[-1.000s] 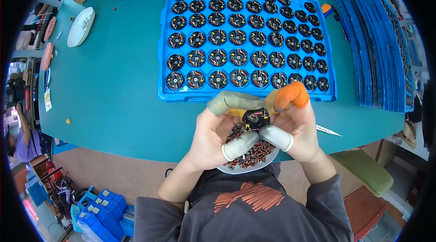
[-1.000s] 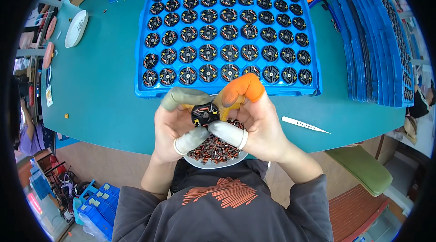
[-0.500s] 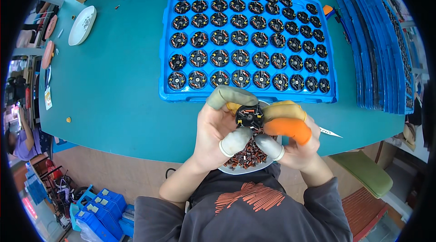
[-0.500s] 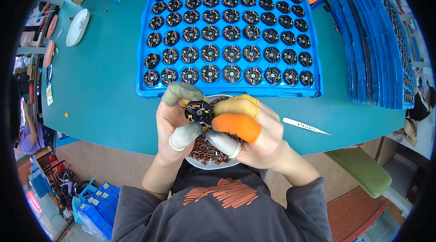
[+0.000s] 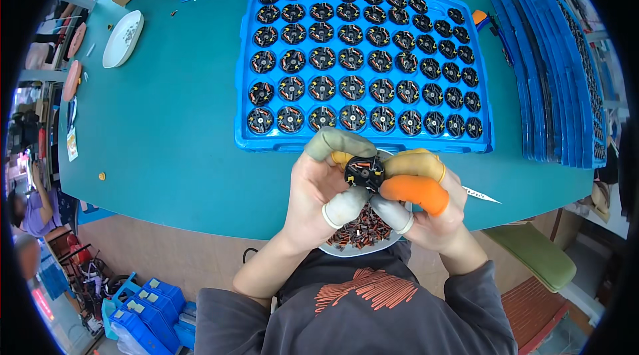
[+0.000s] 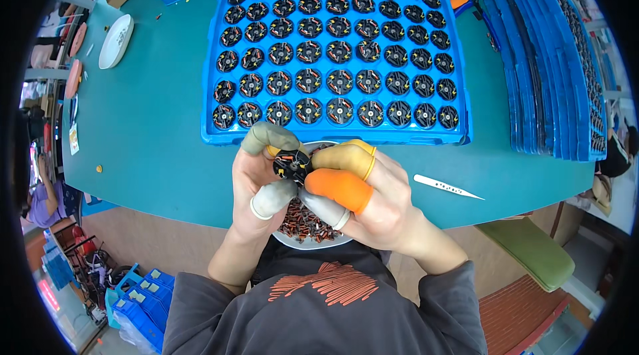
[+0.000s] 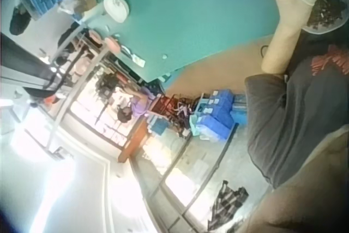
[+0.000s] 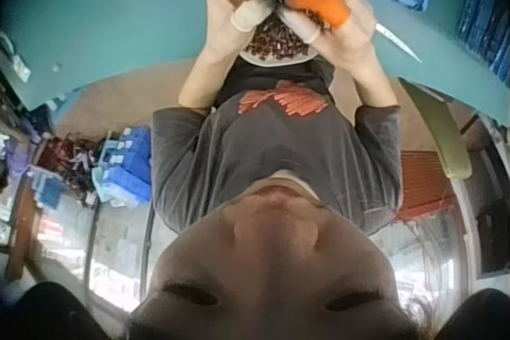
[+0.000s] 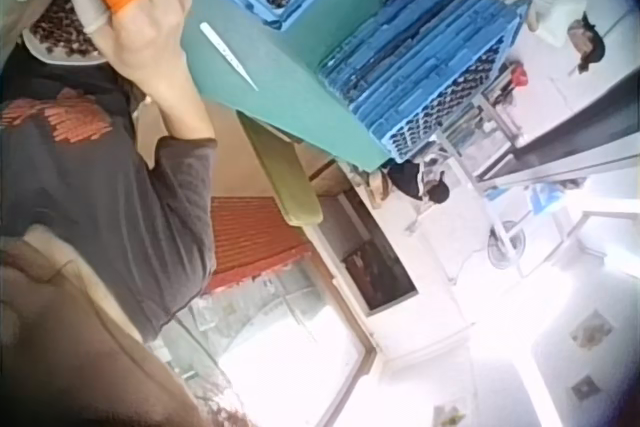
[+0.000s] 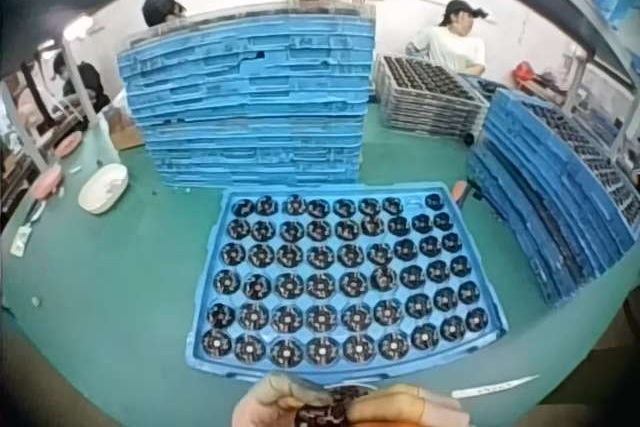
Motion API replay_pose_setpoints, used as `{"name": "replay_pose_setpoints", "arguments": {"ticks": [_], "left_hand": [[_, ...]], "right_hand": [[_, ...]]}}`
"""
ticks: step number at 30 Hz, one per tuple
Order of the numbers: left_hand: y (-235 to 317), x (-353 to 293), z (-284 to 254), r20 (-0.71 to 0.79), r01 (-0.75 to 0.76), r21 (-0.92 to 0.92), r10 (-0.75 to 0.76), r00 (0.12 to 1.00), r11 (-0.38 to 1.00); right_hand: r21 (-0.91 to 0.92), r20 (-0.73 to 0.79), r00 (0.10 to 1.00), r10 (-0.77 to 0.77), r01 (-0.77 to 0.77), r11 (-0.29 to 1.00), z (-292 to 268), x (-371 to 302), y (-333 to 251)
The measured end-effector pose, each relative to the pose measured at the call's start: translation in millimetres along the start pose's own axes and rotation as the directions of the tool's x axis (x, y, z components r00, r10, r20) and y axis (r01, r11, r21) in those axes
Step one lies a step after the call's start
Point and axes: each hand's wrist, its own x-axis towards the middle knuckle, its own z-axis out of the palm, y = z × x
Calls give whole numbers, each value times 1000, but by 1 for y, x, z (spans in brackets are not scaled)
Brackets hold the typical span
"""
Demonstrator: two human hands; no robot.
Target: Assembling small electronic components by hand and placing them in a sorting tray.
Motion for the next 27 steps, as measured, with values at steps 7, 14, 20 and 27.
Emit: {"name": "replay_pose_setpoints", "arguments": {"ticks": [7,14,20,27], "left_hand": [[0,-1,3,-90,23,40,-20,996,999],[3,1,11,-55,68,-21,-69,996,997],[3,0,15,-71,131,-124,-141,987,984],[-1,-2,18,-70,138,-212,-156,985,967]], "right_hand": [[-220,-11,991,-135,129,967,-2,0,2],[-155,-106,989,-100,83,984,-1,-4,4],[84,-131,991,14,-3,996,1,-9,11],[466,-141,969,202,-115,878,8,-19,13]]}}
